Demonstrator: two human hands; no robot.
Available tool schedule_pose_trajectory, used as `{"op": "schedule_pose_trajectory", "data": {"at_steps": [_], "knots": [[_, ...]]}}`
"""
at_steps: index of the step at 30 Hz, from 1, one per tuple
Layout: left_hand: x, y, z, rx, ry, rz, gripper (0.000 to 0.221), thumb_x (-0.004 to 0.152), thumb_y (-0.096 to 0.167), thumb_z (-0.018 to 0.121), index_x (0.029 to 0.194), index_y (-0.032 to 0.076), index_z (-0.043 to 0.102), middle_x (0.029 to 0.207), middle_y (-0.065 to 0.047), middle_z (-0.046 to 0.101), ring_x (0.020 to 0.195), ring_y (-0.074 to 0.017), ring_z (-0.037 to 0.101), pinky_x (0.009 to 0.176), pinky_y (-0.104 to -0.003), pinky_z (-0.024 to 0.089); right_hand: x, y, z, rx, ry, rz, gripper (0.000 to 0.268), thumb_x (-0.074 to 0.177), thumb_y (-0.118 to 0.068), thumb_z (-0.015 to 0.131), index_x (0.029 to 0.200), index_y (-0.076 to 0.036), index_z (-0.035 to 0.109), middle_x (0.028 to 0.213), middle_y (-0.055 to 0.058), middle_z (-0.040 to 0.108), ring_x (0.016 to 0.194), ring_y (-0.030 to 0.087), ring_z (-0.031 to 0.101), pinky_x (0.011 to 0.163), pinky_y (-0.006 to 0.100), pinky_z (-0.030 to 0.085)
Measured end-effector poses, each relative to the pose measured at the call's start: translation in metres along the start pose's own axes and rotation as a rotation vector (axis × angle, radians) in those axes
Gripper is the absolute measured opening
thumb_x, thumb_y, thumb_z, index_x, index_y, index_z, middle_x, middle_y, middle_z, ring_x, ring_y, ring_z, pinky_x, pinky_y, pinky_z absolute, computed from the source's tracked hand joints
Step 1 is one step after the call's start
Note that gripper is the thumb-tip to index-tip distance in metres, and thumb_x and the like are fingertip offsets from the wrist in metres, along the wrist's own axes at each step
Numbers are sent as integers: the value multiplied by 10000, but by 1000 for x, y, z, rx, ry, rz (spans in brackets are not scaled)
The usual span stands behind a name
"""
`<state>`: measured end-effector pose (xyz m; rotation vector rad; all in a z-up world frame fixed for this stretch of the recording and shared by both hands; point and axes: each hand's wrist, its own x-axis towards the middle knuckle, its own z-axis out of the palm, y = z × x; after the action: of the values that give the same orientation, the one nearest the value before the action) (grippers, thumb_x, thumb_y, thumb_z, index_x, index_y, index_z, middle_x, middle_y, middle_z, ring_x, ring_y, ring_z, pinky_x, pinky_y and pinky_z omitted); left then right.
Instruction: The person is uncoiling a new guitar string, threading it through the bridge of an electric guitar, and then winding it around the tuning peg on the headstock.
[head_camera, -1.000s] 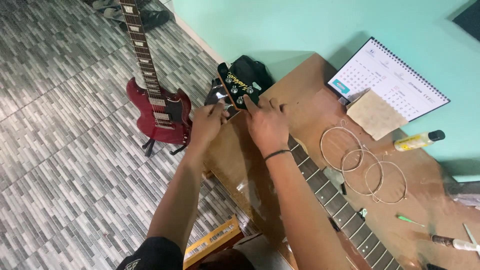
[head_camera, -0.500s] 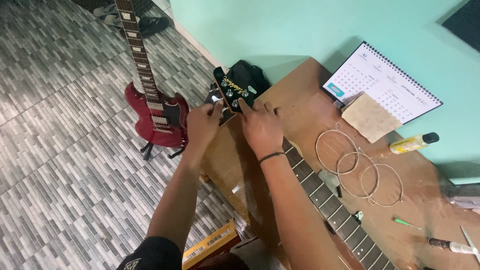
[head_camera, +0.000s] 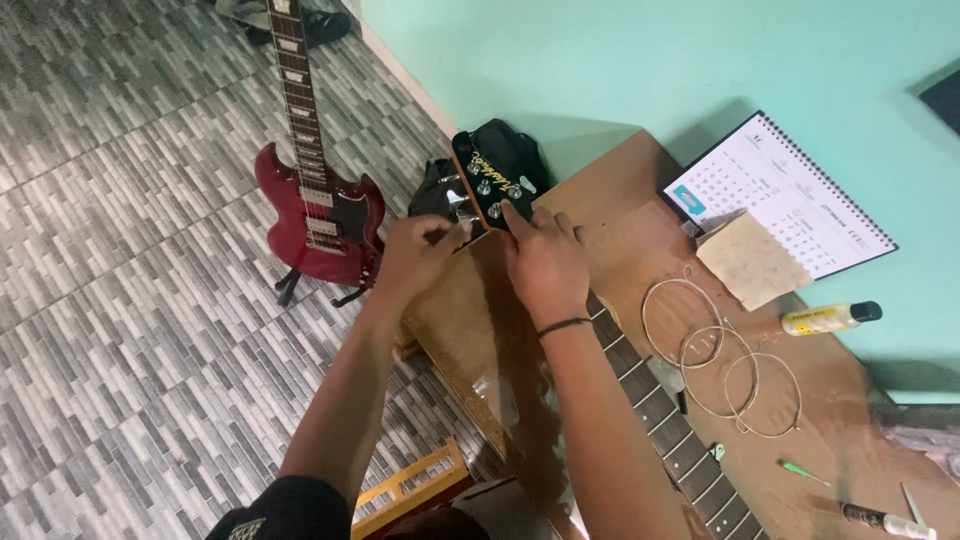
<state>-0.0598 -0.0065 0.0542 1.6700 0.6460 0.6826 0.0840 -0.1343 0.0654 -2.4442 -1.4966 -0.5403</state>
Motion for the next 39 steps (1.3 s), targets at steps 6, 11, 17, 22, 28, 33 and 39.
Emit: {"op": "schedule_pose_trajectory", "data": {"at_steps": [6, 11, 17, 22, 28, 33, 39], "knots": [[5, -27, 1, -39, -62, 248, 181, 976, 145, 748, 1133, 74, 806, 1006, -211, 778, 945, -317, 725, 777, -435, 589, 1, 2, 2, -5, -29, 16, 400, 910, -312, 750, 1308, -326, 721, 857, 36, 651, 858, 240, 649, 811, 406, 486], [8, -37, 6, -1, 30, 307, 169, 997, 146, 740, 1155, 149, 800, 966, -182, 746, 894, -248, 690, 745, -387, 555, 3, -2, -6, 52, -58, 36, 398, 920, -273, 737, 1316, -307, 721, 841, 48, 643, 843, 258, 647, 808, 418, 494], [7, -44, 7, 37, 41, 292, 247, 978, 206, 740, 1220, 176, 781, 941, -160, 689, 786, -259, 664, 678, -382, 543, 3, -2, -6, 68, -94, 51, 402, 932, -274, 724, 1331, -318, 710, 864, 58, 657, 864, 271, 654, 825, 420, 489], [6, -46, 10, 170, 135, 381, 271, 934, 237, 810, 1196, 170, 792, 990, -170, 697, 818, -299, 690, 679, -391, 558, 2, -1, -3, 60, -112, 56, 427, 922, -249, 723, 1346, -303, 704, 894, 70, 672, 881, 277, 652, 839, 428, 489], [3, -33, 11, 408, 160, 440, 291, 1016, 250, 717, 1234, 60, 755, 975, -253, 681, 834, -406, 678, 683, -472, 560, 1, -2, -2, 38, -83, 71, 431, 924, -291, 734, 1350, -337, 696, 920, 78, 690, 910, 287, 679, 844, 448, 507], [15, -47, 24, 270, 129, 81, 463, 1115, 444, 513, 855, 140, 747, 712, -78, 677, 644, -209, 639, 598, -331, 499, 1, 0, -4, 35, -71, 30, 424, 927, -270, 729, 1345, -332, 693, 928, 74, 691, 919, 284, 678, 875, 458, 513], [1, 10, 12, 8, -38, -228, 370, 1041, 277, 560, 802, 101, 780, 735, -116, 725, 687, -234, 667, 683, -386, 541, 2, 0, -3, 44, -114, 58, 405, 930, -263, 713, 1329, -330, 697, 940, 71, 687, 932, 292, 674, 872, 458, 505]]}}
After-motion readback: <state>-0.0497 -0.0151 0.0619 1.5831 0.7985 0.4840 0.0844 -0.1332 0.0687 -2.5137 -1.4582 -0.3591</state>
